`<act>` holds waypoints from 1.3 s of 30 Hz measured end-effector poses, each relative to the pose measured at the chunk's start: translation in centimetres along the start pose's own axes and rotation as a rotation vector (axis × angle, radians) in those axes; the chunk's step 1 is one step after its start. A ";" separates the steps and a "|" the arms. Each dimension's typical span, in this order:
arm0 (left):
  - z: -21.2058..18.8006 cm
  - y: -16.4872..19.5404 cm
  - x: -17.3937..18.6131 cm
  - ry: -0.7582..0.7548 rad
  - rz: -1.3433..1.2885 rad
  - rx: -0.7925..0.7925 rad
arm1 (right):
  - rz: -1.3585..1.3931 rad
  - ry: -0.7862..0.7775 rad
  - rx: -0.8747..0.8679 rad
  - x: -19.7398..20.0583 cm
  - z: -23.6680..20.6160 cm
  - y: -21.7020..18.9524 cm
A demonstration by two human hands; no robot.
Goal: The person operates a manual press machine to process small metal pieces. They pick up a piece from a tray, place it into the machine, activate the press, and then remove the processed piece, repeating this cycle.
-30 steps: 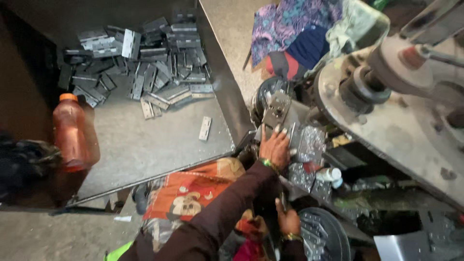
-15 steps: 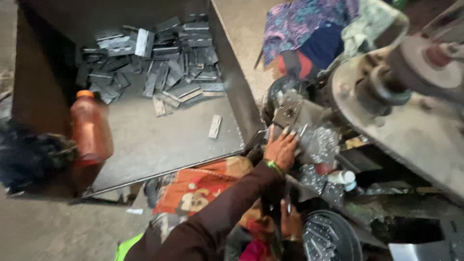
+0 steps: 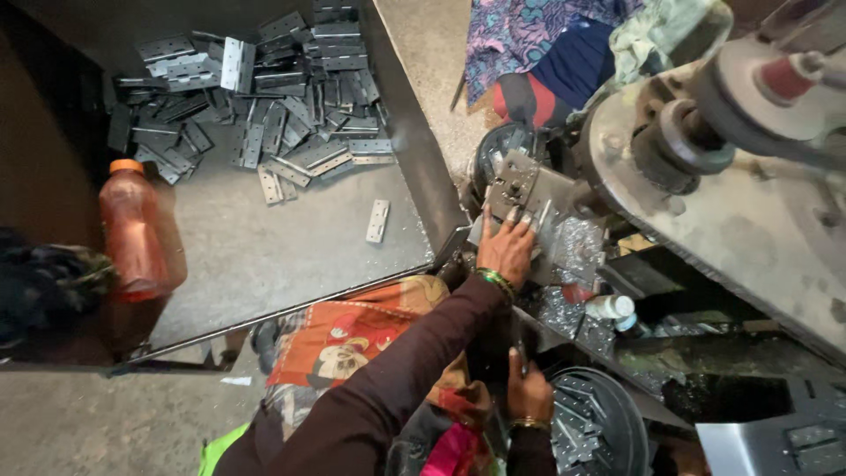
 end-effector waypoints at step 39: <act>0.8 -1.0 -1.7 0.027 0.016 0.040 | 0.162 -0.154 0.064 0.2 1.4 -0.8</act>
Point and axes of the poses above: each hand's wrist, its own z-axis towards the middle knuckle, its own x-axis out of the back of the hand, y = z × x, the point moved 10 cm from there along z, towards the middle knuckle, and after that the axes turned 5 degrees about y, right-handed, at the moved point
